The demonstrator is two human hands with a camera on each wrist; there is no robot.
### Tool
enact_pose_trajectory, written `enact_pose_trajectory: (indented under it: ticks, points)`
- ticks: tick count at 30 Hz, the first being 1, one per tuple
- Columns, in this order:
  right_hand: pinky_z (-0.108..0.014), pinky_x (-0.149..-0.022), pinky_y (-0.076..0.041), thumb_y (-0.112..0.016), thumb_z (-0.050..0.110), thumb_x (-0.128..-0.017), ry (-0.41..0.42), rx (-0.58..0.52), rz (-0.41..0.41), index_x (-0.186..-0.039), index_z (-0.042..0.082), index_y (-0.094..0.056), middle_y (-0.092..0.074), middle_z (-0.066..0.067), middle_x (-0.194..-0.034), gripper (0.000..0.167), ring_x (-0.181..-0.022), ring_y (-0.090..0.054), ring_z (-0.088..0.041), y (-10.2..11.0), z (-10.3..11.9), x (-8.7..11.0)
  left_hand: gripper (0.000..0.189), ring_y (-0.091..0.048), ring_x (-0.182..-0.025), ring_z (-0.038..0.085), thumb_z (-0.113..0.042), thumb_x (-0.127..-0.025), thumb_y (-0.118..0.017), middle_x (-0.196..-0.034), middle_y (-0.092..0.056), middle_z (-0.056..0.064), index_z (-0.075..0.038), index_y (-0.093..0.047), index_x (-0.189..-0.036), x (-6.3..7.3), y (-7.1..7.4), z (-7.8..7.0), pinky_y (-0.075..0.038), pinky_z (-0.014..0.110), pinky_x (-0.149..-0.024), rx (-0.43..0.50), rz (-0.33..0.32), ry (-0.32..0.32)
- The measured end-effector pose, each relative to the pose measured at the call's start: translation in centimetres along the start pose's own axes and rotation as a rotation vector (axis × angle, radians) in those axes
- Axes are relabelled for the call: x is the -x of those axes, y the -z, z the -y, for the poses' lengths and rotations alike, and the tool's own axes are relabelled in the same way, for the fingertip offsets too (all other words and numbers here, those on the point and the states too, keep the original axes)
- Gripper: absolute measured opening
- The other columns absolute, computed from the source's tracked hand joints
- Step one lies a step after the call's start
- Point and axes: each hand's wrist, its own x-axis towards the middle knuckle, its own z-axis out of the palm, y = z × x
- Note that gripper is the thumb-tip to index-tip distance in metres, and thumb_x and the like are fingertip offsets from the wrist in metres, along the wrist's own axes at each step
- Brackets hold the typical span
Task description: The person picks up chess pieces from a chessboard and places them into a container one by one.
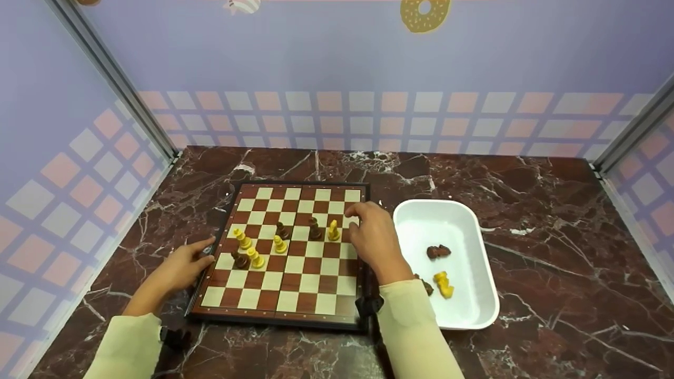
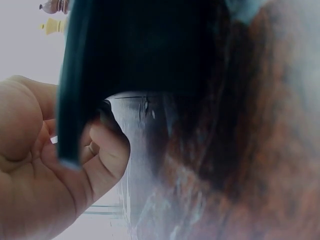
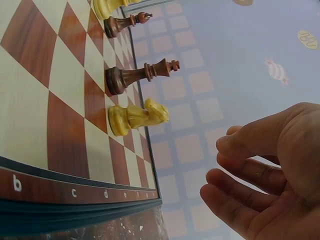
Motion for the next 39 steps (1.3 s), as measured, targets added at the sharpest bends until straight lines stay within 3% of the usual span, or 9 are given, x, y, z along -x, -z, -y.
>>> enact_pose_trajectory:
  ticks: [8, 15, 19, 27, 34, 39]
  points:
    - [-0.043, -0.078, -0.050, -0.064, 0.001, -0.082, 0.001, -0.008, 0.054, -0.103, 0.006, -0.071, -0.069, -0.013, -0.102, 0.023, -0.085, -0.062, -0.026, -1.0, -0.1, -0.3, 0.052, -0.041, -0.051, 0.011, -0.013, -0.100, -0.050, -0.075, -0.053, 0.005, -0.006, -0.036, -0.150, 0.1, 0.1, -0.1, -0.038, 0.029, -0.051, 0.001, -0.001, 0.003]
    - [-0.045, -0.087, -0.051, -0.066, 0.005, -0.081, 0.010, 0.007, 0.081, -0.102, 0.008, -0.072, -0.069, -0.012, -0.111, 0.022, -0.100, -0.065, -0.030, -1.6, 0.2, -0.6, 0.052, -0.043, -0.054, 0.012, -0.014, -0.100, -0.051, -0.076, -0.054, 0.007, -0.006, -0.037, -0.149, 0.2, 0.1, 0.0, -0.039, 0.030, -0.054, -0.023, -0.012, -0.002]
    - [-0.046, -0.086, -0.050, -0.067, 0.007, -0.082, -0.007, 0.031, 0.111, -0.103, 0.011, -0.072, -0.069, -0.011, -0.113, 0.023, -0.100, -0.065, -0.030, -1.9, 0.3, -0.8, 0.051, -0.043, -0.055, 0.013, -0.014, -0.100, -0.051, -0.076, -0.052, 0.006, -0.005, -0.038, -0.149, 0.1, 0.0, 0.0, -0.039, 0.030, -0.056, -0.033, -0.020, -0.013]
    - [-0.045, -0.086, -0.051, -0.067, 0.002, -0.082, 0.001, 0.003, 0.165, -0.101, 0.012, -0.072, -0.067, -0.009, -0.116, 0.022, -0.102, -0.064, -0.030, -2.4, 0.4, -1.0, 0.051, -0.042, -0.057, 0.013, -0.015, -0.100, -0.051, -0.089, -0.054, 0.010, -0.006, -0.038, -0.149, 0.1, -0.1, 0.0, -0.041, 0.033, -0.064, -0.042, -0.021, -0.016]
    - [-0.045, -0.090, -0.051, -0.069, 0.005, -0.085, 0.097, 0.015, 0.168, -0.099, 0.007, -0.073, -0.069, -0.011, -0.111, 0.015, -0.104, -0.065, -0.031, -3.1, 0.2, -1.3, 0.051, -0.041, -0.052, 0.012, -0.013, -0.101, -0.049, -0.074, -0.052, 0.006, -0.006, -0.036, -0.150, 0.1, -0.1, 0.0, -0.038, 0.029, -0.052, 0.000, -0.007, 0.005]
    - [-0.045, -0.093, -0.050, -0.068, 0.004, -0.087, 0.098, 0.011, 0.207, -0.101, 0.007, -0.074, -0.069, -0.010, -0.110, 0.015, -0.105, -0.064, -0.029, -3.4, 0.1, -1.6, 0.051, -0.041, -0.053, 0.013, -0.013, -0.101, -0.049, -0.074, -0.052, 0.006, -0.005, -0.037, -0.149, 0.1, -0.1, 0.0, -0.038, 0.030, -0.053, -0.017, -0.020, -0.009]
